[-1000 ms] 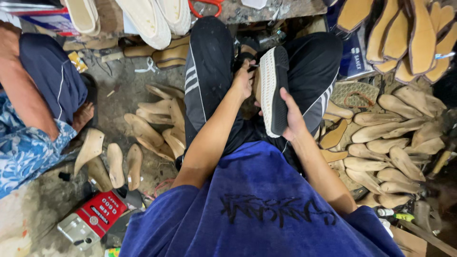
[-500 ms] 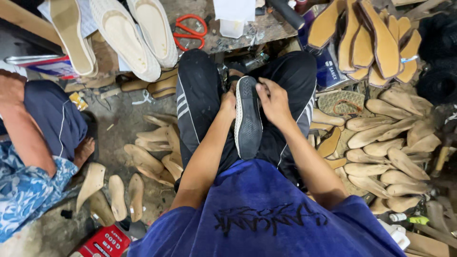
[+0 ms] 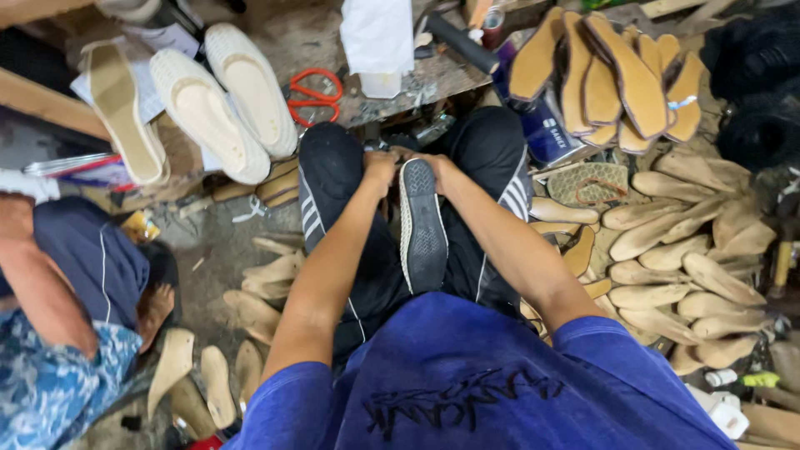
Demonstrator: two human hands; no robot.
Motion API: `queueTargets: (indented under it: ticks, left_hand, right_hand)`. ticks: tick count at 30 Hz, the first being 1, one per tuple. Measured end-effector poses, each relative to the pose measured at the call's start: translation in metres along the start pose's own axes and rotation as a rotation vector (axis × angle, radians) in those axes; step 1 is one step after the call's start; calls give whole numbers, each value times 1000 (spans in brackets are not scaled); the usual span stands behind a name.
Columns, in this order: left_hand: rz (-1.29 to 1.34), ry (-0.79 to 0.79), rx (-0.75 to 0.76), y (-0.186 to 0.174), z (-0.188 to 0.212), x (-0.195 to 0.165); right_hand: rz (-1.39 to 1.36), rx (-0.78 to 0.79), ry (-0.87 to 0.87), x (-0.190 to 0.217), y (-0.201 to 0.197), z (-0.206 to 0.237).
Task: The person sits on the floor in a shoe workshop and applies small adhesive labels to the insoles of white slip-on shoes. They peel labels from a sheet, place them inside the shoes, and occasionally inspect the placement. The person also handles wooden shoe lasts and a black shoe during the process.
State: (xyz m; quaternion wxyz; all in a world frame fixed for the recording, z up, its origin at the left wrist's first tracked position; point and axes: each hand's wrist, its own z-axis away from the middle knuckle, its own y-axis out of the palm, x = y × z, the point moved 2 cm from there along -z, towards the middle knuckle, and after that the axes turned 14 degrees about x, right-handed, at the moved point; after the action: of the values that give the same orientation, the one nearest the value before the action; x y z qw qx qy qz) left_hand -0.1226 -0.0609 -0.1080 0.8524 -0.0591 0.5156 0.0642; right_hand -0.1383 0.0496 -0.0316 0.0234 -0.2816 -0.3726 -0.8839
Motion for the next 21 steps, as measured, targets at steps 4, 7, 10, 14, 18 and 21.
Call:
queueTargets:
  ticks: [4, 7, 10, 14, 18, 21]
  left_hand:
    - [36, -45, 20, 3, -12, 0]
    - [70, -18, -9, 7, -16, 7]
    - [106, 20, -37, 9, -20, 14]
    - [160, 92, -79, 9, -26, 20]
    - [189, 141, -98, 10, -32, 29]
    - [187, 151, -106, 10, -34, 36]
  right_hand:
    - [76, -150, 22, -4, -1, -6]
    - [283, -245, -20, -6, -4, -9]
    - [228, -159, -64, -10, -9, -14]
    - [228, -74, -129, -11, -15, -24]
    - [258, -45, -160, -14, -23, -33]
    - [322, -56, -158, -18, -30, -39]
